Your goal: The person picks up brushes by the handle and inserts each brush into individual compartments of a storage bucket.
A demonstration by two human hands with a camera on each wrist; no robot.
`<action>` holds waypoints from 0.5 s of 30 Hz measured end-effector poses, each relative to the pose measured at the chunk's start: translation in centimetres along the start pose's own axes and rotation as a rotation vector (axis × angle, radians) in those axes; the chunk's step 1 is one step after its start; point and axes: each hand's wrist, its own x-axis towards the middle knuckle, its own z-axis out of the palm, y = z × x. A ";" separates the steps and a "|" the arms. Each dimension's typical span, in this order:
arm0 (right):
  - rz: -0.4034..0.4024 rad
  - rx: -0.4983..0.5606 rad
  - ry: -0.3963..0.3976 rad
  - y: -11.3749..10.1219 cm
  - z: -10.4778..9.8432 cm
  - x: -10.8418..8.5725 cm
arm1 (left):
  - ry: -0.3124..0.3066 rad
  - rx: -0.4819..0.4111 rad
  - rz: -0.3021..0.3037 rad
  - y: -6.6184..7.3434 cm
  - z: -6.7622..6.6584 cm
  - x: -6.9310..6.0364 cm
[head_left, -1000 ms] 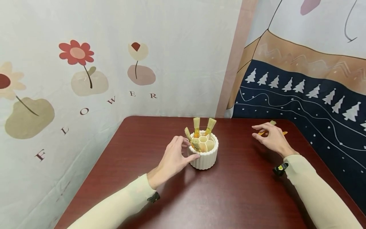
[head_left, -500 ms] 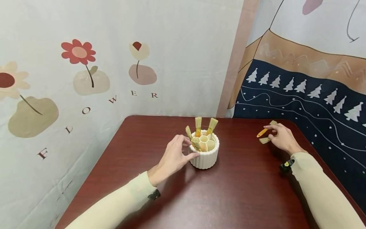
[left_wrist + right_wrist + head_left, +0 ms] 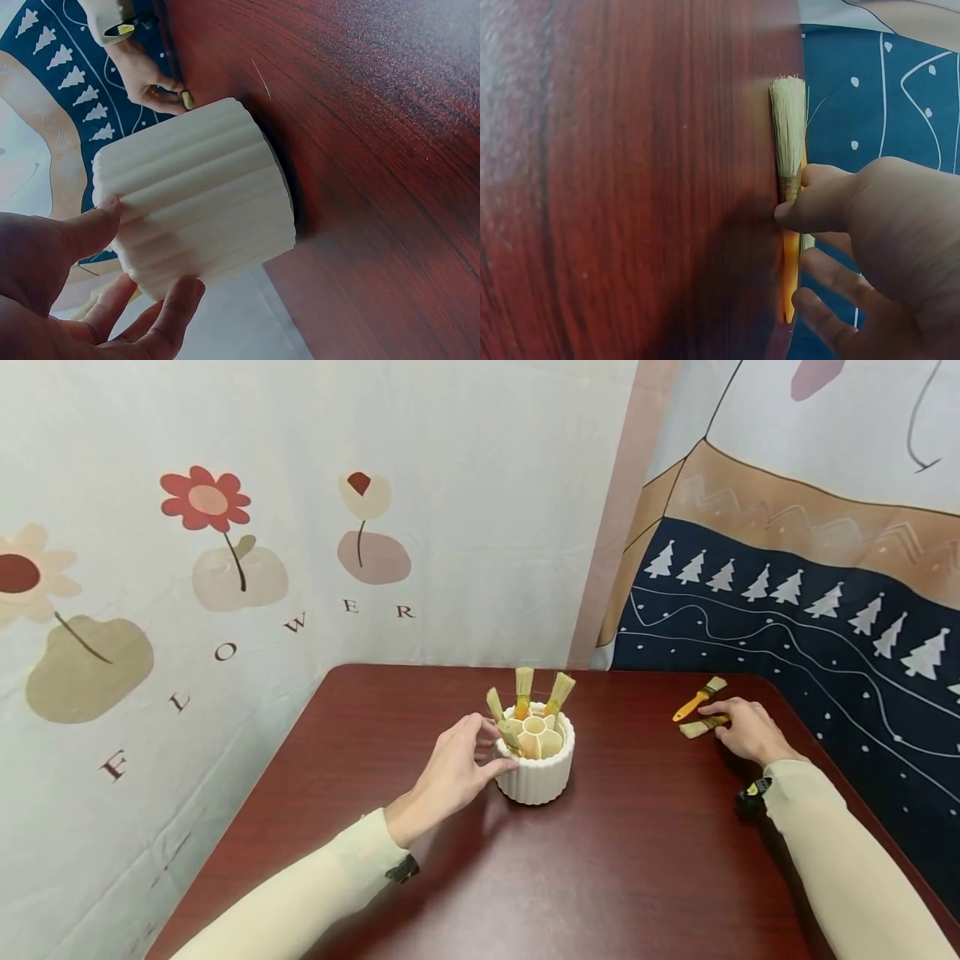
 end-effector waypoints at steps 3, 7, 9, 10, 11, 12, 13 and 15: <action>0.009 -0.005 -0.009 0.0 0.1 0.0 | 0.001 0.003 0.001 -0.1 0.0 -0.1; 0.015 -0.016 -0.005 0.0 0.1 -0.2 | -0.002 -0.001 0.016 -0.2 -0.1 0.0; 0.016 -0.023 -0.004 0.0 0.0 -0.3 | -0.005 -0.003 0.017 -0.2 -0.1 0.0; 0.015 -0.026 -0.003 -0.1 0.0 -0.3 | -0.006 -0.003 0.020 -0.2 -0.1 0.1; 0.012 -0.031 -0.003 -0.1 -0.1 -0.4 | -0.006 -0.001 0.019 -0.3 -0.1 0.1; 0.009 -0.036 -0.003 -0.2 -0.1 -0.4 | -0.006 0.000 0.020 -0.3 -0.1 0.1; 0.005 -0.039 -0.005 -0.3 -0.2 -0.4 | -0.007 -0.002 0.016 -0.3 -0.1 0.1; -0.003 -0.048 -0.007 -0.5 -0.2 -0.4 | -0.012 -0.008 0.013 -0.3 -0.1 0.1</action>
